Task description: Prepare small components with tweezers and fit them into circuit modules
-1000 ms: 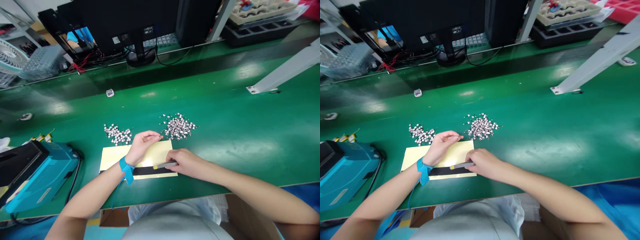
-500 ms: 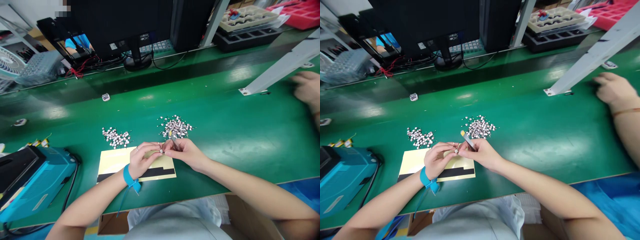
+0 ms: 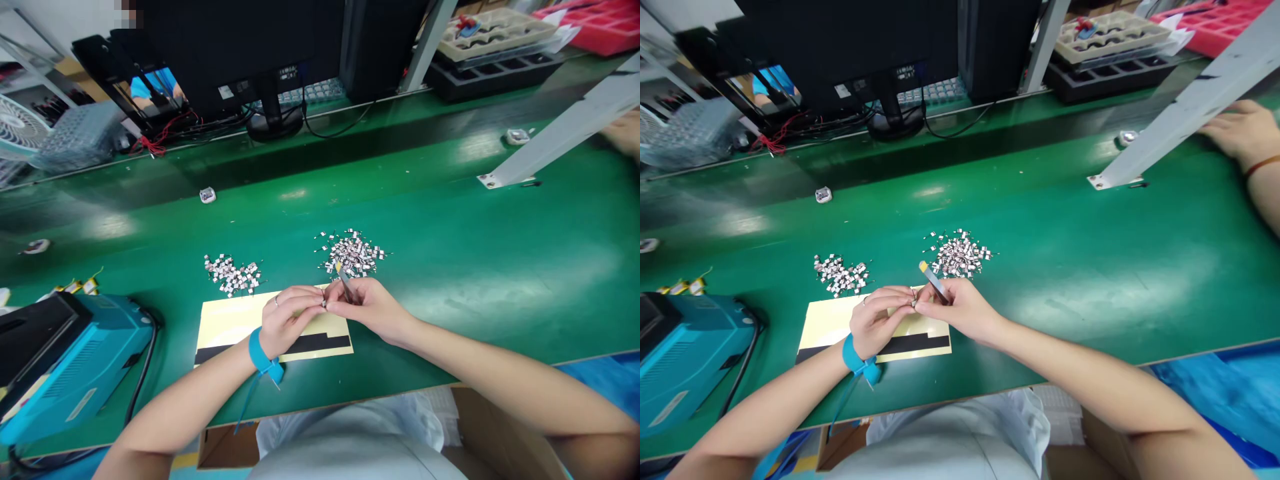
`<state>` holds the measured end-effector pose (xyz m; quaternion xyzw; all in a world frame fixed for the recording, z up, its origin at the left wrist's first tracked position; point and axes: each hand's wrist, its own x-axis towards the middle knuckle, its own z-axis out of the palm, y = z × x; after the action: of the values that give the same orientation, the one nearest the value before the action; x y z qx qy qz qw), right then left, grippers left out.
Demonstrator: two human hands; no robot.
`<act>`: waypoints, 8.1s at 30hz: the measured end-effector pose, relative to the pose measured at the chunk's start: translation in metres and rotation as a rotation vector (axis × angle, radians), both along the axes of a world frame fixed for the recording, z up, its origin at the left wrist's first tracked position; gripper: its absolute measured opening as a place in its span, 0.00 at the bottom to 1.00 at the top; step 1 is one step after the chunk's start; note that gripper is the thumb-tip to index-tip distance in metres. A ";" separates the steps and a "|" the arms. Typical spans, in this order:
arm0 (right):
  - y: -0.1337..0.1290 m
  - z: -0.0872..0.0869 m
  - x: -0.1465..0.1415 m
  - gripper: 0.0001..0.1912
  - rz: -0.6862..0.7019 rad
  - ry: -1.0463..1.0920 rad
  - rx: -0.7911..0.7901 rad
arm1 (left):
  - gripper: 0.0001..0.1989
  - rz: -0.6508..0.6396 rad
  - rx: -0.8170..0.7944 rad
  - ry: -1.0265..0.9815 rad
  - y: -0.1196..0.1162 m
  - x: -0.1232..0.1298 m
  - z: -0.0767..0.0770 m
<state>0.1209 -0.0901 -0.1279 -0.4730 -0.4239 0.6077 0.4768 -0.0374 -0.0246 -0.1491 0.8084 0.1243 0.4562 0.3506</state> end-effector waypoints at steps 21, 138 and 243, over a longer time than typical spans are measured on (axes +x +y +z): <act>0.012 0.005 0.034 0.16 -0.390 -0.504 0.125 | 0.09 0.145 0.279 0.531 0.049 -0.011 0.034; 0.001 -0.007 0.020 0.05 -0.040 -0.945 0.376 | 0.05 0.548 0.292 1.111 0.105 -0.042 0.027; -0.029 -0.002 -0.005 0.07 0.384 -1.203 0.340 | 0.13 0.444 0.359 0.853 0.099 -0.026 -0.004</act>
<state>0.1162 -0.1188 -0.1300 -0.5643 -0.7839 0.2357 0.1075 -0.0633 0.0739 -0.1529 0.9242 0.3446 0.1633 0.0193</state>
